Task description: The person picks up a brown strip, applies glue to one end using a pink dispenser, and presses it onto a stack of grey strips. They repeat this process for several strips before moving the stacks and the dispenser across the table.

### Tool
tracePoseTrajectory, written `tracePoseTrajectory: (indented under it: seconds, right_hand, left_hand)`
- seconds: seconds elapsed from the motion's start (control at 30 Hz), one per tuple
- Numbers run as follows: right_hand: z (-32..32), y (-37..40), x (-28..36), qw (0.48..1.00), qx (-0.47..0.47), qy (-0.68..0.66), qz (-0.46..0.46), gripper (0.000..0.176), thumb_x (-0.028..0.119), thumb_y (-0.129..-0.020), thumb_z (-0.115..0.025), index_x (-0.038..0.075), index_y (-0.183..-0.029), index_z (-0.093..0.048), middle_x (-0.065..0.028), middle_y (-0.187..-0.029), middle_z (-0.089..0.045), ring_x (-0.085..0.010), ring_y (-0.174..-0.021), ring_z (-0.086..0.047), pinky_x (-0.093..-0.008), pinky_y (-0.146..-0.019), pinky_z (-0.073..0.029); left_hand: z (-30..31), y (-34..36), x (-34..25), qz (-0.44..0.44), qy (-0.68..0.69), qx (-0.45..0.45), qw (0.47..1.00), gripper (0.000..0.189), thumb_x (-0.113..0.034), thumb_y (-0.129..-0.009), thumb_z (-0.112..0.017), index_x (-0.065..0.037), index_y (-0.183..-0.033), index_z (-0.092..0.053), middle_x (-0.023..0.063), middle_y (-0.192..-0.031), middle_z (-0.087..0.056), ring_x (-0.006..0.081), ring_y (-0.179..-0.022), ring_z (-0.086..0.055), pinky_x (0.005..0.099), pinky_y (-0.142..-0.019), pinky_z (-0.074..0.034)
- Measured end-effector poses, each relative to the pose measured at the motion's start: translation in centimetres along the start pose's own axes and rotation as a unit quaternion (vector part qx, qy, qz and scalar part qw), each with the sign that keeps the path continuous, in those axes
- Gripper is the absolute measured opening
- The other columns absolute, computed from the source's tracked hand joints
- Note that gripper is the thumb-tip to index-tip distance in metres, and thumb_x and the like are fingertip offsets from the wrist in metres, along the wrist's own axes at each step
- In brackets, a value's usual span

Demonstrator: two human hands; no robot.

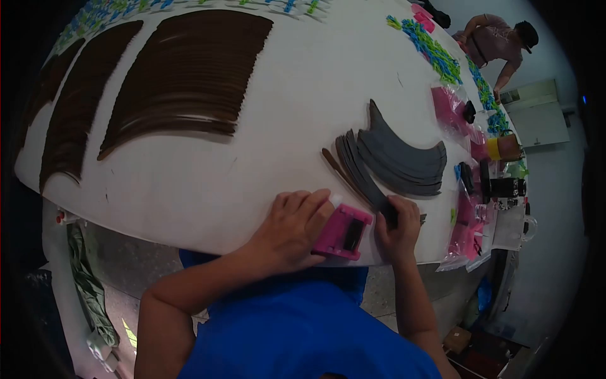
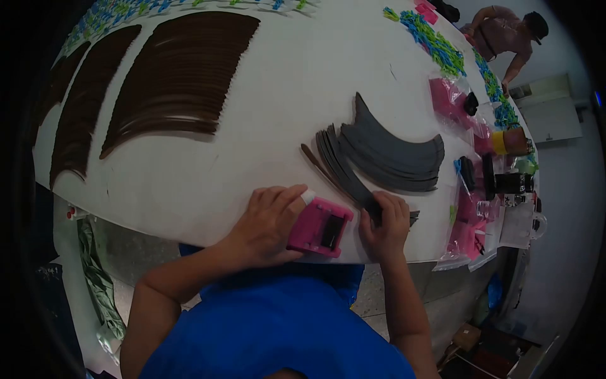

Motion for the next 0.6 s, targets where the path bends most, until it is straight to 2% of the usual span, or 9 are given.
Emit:
tracePoseTrajectory:
  seconds: [0.1,0.17,0.3,0.4,0.47,0.6]
  right_hand:
    - [-0.2,0.1,0.1,0.999,-0.026,0.016,0.044,0.044,0.011,-0.083,-0.081,0.004,-0.123,-0.066,-0.0179,-0.118,-0.072,-0.0389,-0.108,-0.067,-0.0485,-0.097,-0.052]
    - [0.2,-0.2,0.8,0.999,-0.031,-0.007,0.027,0.039,0.012,-0.085,-0.079,0.004,-0.121,-0.067,-0.0174,-0.116,-0.072,-0.0373,-0.109,-0.068,-0.0477,-0.097,-0.052]
    - [0.1,0.4,0.7,0.997,-0.059,-0.024,0.04,0.034,0.013,-0.087,-0.077,0.005,-0.118,-0.068,-0.0157,-0.114,-0.073,-0.0352,-0.109,-0.068,-0.0477,-0.096,-0.052]
    - [-0.2,0.4,-0.2,0.993,-0.093,-0.032,0.061,0.032,0.014,-0.086,-0.076,0.006,-0.116,-0.069,-0.0137,-0.113,-0.074,-0.0334,-0.108,-0.069,-0.0481,-0.095,-0.053]
    - [-0.3,0.7,-0.5,0.99,-0.119,-0.042,0.068,0.031,0.014,-0.085,-0.076,0.006,-0.114,-0.069,-0.0124,-0.111,-0.074,-0.0326,-0.107,-0.069,-0.0481,-0.094,-0.054]
    - [-0.2,1.3,-0.4,0.983,-0.153,-0.042,0.087,0.022,0.015,-0.084,-0.073,0.007,-0.104,-0.069,-0.0103,-0.104,-0.074,-0.0308,-0.102,-0.069,-0.0472,-0.089,-0.054]
  left_hand:
    - [-0.2,0.1,-0.1,-0.015,-0.049,-0.01,0.999,0.115,-0.038,-0.064,-0.098,-0.001,-0.156,-0.039,0.0247,-0.157,-0.047,0.0455,-0.137,-0.049,0.0549,-0.115,-0.038]
    - [-0.1,0.4,-0.4,-0.012,-0.099,-0.036,0.994,0.115,-0.033,-0.063,-0.098,-0.002,-0.156,-0.04,0.0249,-0.156,-0.048,0.0442,-0.135,-0.051,0.0532,-0.116,-0.04]
    - [-0.1,0.5,-1.2,-0.005,-0.153,-0.041,0.987,0.103,-0.04,-0.066,-0.096,0.0,-0.148,-0.048,0.0271,-0.149,-0.053,0.042,-0.135,-0.054,0.0515,-0.117,-0.04]
    - [-0.1,0.3,-1.3,0.022,-0.154,-0.021,0.988,0.105,-0.04,-0.067,-0.096,0.001,-0.15,-0.046,0.0263,-0.145,-0.056,0.0415,-0.134,-0.055,0.0491,-0.115,-0.044]
    - [-0.1,0.5,-0.4,0.072,-0.149,-0.016,0.986,0.112,-0.041,-0.066,-0.097,0.002,-0.154,-0.043,0.0259,-0.144,-0.056,0.0429,-0.133,-0.055,0.0486,-0.116,-0.044]
    - [-0.8,0.4,-0.1,0.11,-0.13,0.002,0.985,0.12,-0.04,-0.064,-0.099,0.004,-0.158,-0.038,0.0267,-0.144,-0.056,0.0428,-0.133,-0.057,0.0475,-0.117,-0.044]
Point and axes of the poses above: each hand's wrist, its own y-axis away from the middle knuckle, its own z-axis out of the back of the hand, x = y × z, the point moved 9 cm from there along -y, towards the middle knuckle
